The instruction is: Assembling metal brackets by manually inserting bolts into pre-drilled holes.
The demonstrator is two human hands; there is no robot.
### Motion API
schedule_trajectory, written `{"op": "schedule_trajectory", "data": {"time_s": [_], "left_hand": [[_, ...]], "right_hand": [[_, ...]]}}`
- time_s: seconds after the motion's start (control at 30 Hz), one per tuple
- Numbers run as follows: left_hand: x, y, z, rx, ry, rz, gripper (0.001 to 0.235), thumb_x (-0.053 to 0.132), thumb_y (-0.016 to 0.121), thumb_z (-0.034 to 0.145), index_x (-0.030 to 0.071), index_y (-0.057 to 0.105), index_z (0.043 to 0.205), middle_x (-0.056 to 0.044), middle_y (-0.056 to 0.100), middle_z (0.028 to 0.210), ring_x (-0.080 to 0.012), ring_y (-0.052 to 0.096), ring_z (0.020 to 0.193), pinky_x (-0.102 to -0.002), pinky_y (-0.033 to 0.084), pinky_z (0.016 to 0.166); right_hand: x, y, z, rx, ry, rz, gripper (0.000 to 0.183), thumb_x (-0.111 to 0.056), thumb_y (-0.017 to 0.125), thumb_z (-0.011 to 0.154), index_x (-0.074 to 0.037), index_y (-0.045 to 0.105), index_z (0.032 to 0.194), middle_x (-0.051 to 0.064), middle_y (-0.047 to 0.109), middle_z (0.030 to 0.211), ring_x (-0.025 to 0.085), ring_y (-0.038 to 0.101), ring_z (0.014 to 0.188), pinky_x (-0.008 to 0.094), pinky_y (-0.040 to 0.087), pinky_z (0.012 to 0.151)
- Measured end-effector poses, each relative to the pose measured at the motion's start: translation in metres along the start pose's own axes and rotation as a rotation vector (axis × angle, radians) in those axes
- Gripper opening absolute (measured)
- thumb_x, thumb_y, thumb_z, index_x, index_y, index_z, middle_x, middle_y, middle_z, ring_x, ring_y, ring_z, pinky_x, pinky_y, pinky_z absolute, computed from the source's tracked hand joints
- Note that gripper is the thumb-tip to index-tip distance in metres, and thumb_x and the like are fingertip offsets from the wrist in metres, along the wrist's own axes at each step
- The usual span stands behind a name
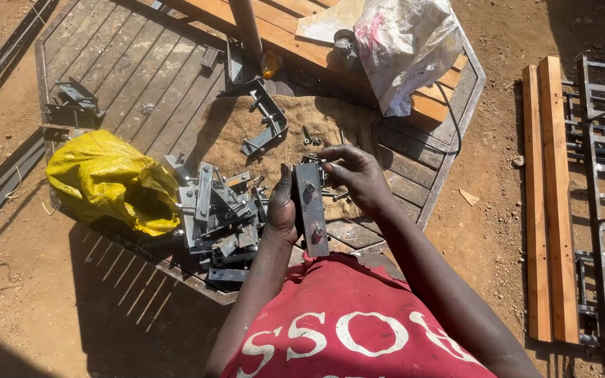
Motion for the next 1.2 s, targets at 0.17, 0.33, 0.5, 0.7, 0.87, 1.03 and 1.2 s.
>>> {"op": "schedule_trajectory", "data": {"time_s": [0.17, 0.33, 0.5, 0.7, 0.87, 1.03, 1.2], "left_hand": [[-0.007, -0.013, 0.003, 0.013, -0.012, 0.021, 0.033, 0.036, 0.073, 0.094, 0.004, 0.075, 0.086, -0.013, 0.074, 0.077, -0.0216, 0.074, 0.071, -0.03, 0.063, 0.069], [-0.009, -0.014, 0.002, 0.035, -0.017, 0.064, 0.032, 0.038, 0.074, 0.093, 0.007, 0.075, 0.085, -0.009, 0.074, 0.076, -0.0181, 0.072, 0.071, -0.027, 0.061, 0.071], [-0.011, -0.008, -0.002, 0.031, -0.068, 0.074, 0.031, 0.037, 0.074, 0.093, 0.007, 0.073, 0.085, -0.009, 0.072, 0.076, -0.0181, 0.071, 0.071, -0.026, 0.061, 0.071], [-0.014, 0.001, -0.008, 0.013, -0.099, 0.054, 0.031, 0.037, 0.074, 0.094, 0.007, 0.074, 0.085, -0.009, 0.073, 0.077, -0.0163, 0.072, 0.073, -0.024, 0.061, 0.07], [-0.018, -0.003, -0.004, -0.03, -0.105, 0.06, 0.034, 0.039, 0.071, 0.095, 0.005, 0.074, 0.091, -0.011, 0.074, 0.081, -0.0181, 0.073, 0.077, -0.025, 0.062, 0.073], [-0.021, 0.002, -0.007, -0.057, -0.11, 0.046, 0.035, 0.038, 0.071, 0.095, 0.004, 0.074, 0.093, -0.012, 0.074, 0.084, -0.0206, 0.074, 0.083, -0.027, 0.061, 0.076], [-0.021, 0.008, -0.011, -0.065, -0.13, 0.055, 0.032, 0.036, 0.07, 0.096, 0.005, 0.072, 0.089, -0.008, 0.071, 0.079, -0.016, 0.07, 0.076, -0.025, 0.059, 0.074]], "right_hand": [[0.001, 0.0, 0.001, -0.017, -0.017, -0.014, 0.027, -0.006, 0.074, 0.092, -0.002, 0.073, 0.119, 0.012, 0.072, 0.102, 0.015, 0.072, 0.069, 0.024, 0.061, 0.061], [0.007, -0.008, 0.001, -0.01, -0.025, -0.029, 0.027, -0.004, 0.075, 0.09, 0.0, 0.072, 0.117, 0.014, 0.072, 0.1, 0.015, 0.071, 0.063, 0.025, 0.06, 0.055], [-0.003, -0.012, -0.008, -0.034, -0.034, -0.01, 0.026, 0.0, 0.075, 0.089, 0.002, 0.072, 0.115, 0.014, 0.07, 0.097, 0.015, 0.07, 0.062, 0.027, 0.06, 0.056], [-0.015, -0.012, -0.013, -0.035, -0.054, 0.006, 0.026, 0.002, 0.075, 0.088, 0.002, 0.072, 0.113, 0.012, 0.069, 0.09, 0.015, 0.069, 0.06, 0.026, 0.06, 0.055], [0.002, -0.023, -0.012, -0.048, -0.028, 0.01, 0.028, -0.002, 0.075, 0.09, 0.002, 0.07, 0.117, 0.015, 0.07, 0.1, 0.017, 0.07, 0.06, 0.029, 0.061, 0.054], [0.003, -0.026, -0.014, -0.065, 0.012, -0.017, 0.03, -0.004, 0.076, 0.089, 0.002, 0.071, 0.117, 0.017, 0.072, 0.105, 0.02, 0.073, 0.064, 0.031, 0.063, 0.058], [-0.012, -0.024, -0.019, -0.011, 0.087, -0.025, 0.025, -0.014, 0.072, 0.096, 0.002, 0.071, 0.115, 0.016, 0.07, 0.085, 0.017, 0.067, 0.057, 0.027, 0.058, 0.051]]}}
Point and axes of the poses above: each hand's wrist, its own z-axis towards the middle knuckle, its own y-axis out of the palm, x = y × z, the point moved 7 cm from there along z, towards the middle knuckle
